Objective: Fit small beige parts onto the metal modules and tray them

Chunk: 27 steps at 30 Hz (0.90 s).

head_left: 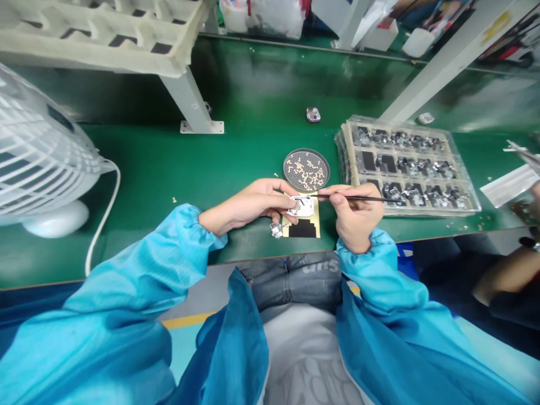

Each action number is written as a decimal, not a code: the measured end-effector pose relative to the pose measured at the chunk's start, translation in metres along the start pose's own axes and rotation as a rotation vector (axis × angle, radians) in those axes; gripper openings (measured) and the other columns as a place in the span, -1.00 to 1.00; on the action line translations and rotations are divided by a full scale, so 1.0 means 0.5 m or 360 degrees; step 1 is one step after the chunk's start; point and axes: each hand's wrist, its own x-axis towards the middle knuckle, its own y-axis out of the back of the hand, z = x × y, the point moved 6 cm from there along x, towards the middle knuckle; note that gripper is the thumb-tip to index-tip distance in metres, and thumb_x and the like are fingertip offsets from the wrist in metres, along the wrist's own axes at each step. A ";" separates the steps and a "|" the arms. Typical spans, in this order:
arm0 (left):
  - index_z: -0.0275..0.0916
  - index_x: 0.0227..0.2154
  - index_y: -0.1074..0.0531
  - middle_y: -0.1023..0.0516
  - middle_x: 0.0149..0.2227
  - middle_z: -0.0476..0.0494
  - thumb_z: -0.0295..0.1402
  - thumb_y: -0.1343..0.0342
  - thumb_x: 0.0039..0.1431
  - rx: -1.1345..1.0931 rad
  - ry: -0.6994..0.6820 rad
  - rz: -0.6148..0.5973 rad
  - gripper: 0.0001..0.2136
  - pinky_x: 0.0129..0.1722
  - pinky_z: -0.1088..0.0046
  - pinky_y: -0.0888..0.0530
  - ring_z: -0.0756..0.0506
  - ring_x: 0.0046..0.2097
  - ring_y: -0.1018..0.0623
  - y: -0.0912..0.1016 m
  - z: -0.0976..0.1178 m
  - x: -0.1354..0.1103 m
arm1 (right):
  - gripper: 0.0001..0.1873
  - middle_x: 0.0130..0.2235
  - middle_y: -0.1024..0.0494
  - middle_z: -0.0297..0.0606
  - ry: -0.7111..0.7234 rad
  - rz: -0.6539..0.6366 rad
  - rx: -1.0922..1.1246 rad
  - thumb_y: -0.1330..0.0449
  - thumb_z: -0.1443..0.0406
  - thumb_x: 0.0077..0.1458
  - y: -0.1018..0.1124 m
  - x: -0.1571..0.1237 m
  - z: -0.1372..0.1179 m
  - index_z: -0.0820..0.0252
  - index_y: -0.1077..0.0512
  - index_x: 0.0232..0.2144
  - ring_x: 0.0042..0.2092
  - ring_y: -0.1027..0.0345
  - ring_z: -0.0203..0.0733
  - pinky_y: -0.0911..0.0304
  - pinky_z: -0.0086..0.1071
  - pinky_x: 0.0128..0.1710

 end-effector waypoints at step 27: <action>-0.34 -0.20 -0.52 -0.69 -0.35 -0.20 -0.18 -0.50 0.00 0.0373 -0.0476 0.0407 -0.58 -0.50 0.57 -0.45 0.01 -0.47 -0.56 0.031 0.036 -0.011 | -0.79 -0.19 -0.70 -0.25 0.0191 -0.0346 -0.0096 -0.47 0.37 0.10 -0.034 -0.016 -0.019 0.06 -0.58 -0.22 -0.12 -0.62 -0.09 -0.53 -0.14 -0.06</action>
